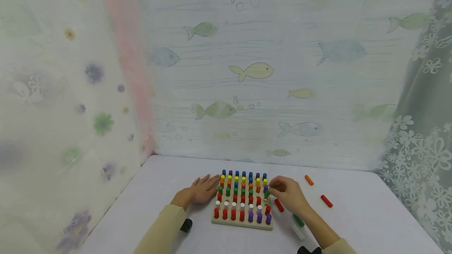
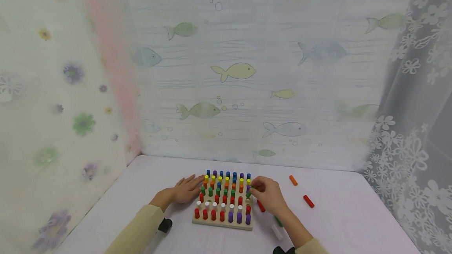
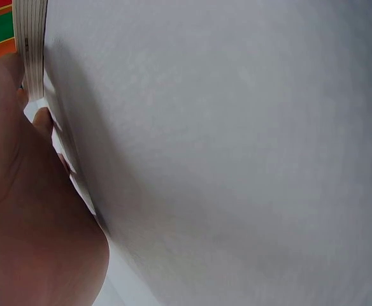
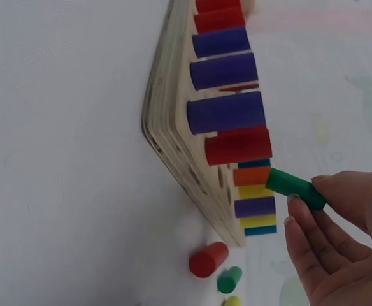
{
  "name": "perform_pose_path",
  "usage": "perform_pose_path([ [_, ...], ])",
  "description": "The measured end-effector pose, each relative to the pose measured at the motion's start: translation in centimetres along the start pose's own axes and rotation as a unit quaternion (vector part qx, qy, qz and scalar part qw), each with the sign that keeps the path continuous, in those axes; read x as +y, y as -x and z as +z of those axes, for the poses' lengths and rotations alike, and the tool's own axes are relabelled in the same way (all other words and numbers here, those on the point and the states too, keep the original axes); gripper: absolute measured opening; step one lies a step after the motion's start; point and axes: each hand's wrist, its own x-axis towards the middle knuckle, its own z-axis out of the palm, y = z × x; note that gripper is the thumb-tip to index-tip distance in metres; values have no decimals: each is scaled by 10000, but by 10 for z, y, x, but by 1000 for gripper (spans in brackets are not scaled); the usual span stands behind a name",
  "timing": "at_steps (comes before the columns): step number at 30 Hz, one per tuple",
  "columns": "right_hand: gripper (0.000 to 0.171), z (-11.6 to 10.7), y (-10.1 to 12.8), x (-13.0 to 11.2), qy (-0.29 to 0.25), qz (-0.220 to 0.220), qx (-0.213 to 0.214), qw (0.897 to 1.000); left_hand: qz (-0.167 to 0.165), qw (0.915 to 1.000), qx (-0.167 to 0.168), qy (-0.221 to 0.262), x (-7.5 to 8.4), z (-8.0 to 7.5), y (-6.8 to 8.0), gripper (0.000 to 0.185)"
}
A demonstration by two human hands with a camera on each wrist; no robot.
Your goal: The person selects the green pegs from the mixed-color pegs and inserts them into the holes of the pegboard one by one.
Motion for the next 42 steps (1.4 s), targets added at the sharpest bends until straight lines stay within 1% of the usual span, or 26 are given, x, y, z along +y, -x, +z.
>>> perform_pose_path([
  [4, 9, 7, -1, 1, 138, -41, 62, 9999, 26, 10000, -35, -32, 3, -2, 4, 59],
  [12, 10, 16, -3, -1, 447, -112, 166, 9988, -6, 10000, -57, -76, 6, -2, 5, 59],
  [20, 6, 21, -3, -1, 488, -198, 64, 9986, -32, 10000, -29, -55, 4, 2, 3, 61],
  [27, 7, 24, -2, -2, 542, -229, 0, 9983, -44, 10000, 70, 0, -1, 9, 0, 60],
  [35, 5, 25, -2, 0, 606, -259, -73, 9978, -65, 10000, 15, 1, 4, 4, 5, 60],
  [42, 6, 27, -1, -2, 536, -262, -198, 9980, -91, 9998, 163, 8, 1, 9, 3, 59],
])
